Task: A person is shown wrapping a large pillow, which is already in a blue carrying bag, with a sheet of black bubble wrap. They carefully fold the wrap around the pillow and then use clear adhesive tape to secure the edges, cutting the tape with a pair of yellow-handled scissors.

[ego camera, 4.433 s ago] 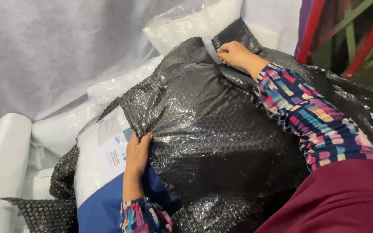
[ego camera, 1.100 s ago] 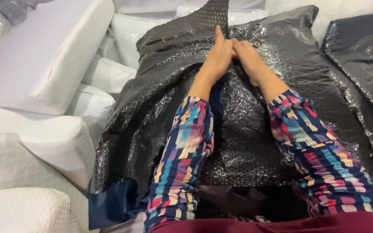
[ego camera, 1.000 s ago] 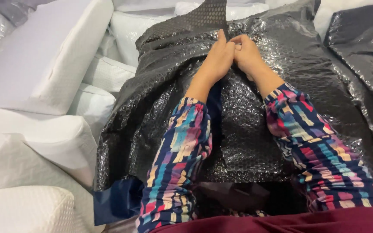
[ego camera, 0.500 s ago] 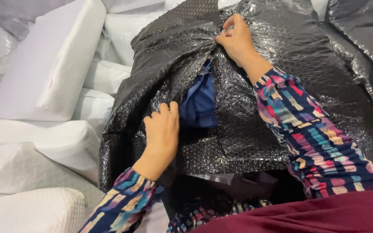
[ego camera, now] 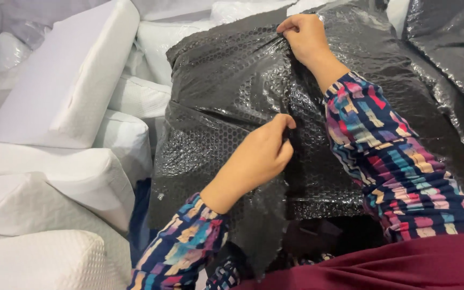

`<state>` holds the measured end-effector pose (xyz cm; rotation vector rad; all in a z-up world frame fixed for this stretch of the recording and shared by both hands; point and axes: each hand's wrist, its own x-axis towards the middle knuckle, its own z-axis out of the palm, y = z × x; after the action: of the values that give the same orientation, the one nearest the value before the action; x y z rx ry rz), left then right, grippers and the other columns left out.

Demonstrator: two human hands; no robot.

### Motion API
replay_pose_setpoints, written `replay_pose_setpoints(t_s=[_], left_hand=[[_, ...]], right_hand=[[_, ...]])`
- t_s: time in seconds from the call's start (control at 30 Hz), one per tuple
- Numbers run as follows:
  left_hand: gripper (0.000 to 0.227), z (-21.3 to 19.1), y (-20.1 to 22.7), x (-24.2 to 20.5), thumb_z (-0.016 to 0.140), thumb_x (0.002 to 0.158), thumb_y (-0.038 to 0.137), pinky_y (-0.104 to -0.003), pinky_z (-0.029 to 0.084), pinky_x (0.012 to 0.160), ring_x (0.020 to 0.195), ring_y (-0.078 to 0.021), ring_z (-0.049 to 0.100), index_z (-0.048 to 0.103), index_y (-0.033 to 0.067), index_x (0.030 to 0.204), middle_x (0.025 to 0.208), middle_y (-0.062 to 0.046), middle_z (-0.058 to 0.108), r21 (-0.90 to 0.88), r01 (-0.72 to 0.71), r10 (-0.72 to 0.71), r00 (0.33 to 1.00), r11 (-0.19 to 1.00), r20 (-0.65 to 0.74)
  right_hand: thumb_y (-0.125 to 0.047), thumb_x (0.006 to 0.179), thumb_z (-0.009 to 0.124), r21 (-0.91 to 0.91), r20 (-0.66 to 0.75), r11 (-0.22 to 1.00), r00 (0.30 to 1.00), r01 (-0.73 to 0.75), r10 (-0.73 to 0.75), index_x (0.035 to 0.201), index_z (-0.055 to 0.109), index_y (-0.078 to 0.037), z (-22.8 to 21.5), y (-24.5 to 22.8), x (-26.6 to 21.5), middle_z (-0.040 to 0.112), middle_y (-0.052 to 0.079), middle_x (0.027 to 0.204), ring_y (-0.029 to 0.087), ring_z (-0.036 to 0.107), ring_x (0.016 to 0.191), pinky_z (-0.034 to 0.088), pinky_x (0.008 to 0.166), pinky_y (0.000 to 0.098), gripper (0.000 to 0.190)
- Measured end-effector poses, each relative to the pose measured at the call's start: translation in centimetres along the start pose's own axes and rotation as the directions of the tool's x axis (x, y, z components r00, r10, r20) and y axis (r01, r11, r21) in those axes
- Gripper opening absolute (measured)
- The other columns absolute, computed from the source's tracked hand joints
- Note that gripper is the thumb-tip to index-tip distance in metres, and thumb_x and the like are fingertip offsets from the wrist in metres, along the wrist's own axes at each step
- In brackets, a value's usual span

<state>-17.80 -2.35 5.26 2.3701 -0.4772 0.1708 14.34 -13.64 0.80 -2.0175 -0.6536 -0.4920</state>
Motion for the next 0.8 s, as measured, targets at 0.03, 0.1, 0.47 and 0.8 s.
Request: replay_pose_setpoints(t_s=[0.03,0.1,0.47,0.8], left_hand=[[0.028,0.2,0.3,0.1,0.043,0.095,0.01,-0.041,0.043,0.068,0.067,-0.0259,0.056,0.052,0.0025,0.121,0.085,-0.013,0.062,-0.032,-0.016,0.016,1.0,0.999,-0.013],[0.026,0.3,0.9,0.5,0.042,0.099,0.009,-0.038,0.039,0.06,0.057,-0.0185,0.046,0.054,0.0016,0.122,0.077,-0.008,0.055,-0.067,-0.034,0.032,0.999,0.997,-0.023],[0.023,11.2,-7.8,3.9,0.051,0.096,0.008,-0.049,0.043,0.05,0.062,-0.0365,0.056,0.055,0.0078,0.119,0.098,-0.013,0.055,0.149,-0.094,0.12,0.978,0.984,-0.172],[0.05,6.0,-4.6,-0.1,0.063,0.099,0.035,-0.043,0.048,0.048,0.062,-0.0311,0.062,0.045,0.0123,0.14,0.103,-0.011,0.059,0.123,-0.095,0.111,0.985,0.988,-0.13]], right_hand=[[-0.004,0.1,0.059,-0.021,0.002,1.0,1.0,0.018,-0.018,0.098,0.079,-0.012,-0.1,0.0,0.3,0.076,0.008,0.099,0.022,0.07,0.095,0.056,0.084,0.0401,0.023],[-0.002,0.101,0.058,-0.043,0.005,0.999,0.999,0.033,-0.033,0.098,0.079,-0.011,0.1,0.6,0.7,0.076,0.01,0.101,0.025,0.07,0.096,0.056,0.086,0.043,0.023],[-0.023,0.103,0.054,-0.03,0.11,0.999,0.993,-0.035,0.038,0.112,0.077,-0.005,-0.5,-0.8,-1.3,0.064,0.003,0.076,0.012,0.045,0.056,0.042,0.054,0.0336,0.03],[-0.008,0.106,0.08,-0.169,0.102,0.971,0.983,0.169,-0.153,0.11,0.072,-0.006,-0.4,1.0,-0.7,0.05,0.001,0.078,0.019,0.054,0.074,0.051,0.077,0.0431,0.009]])
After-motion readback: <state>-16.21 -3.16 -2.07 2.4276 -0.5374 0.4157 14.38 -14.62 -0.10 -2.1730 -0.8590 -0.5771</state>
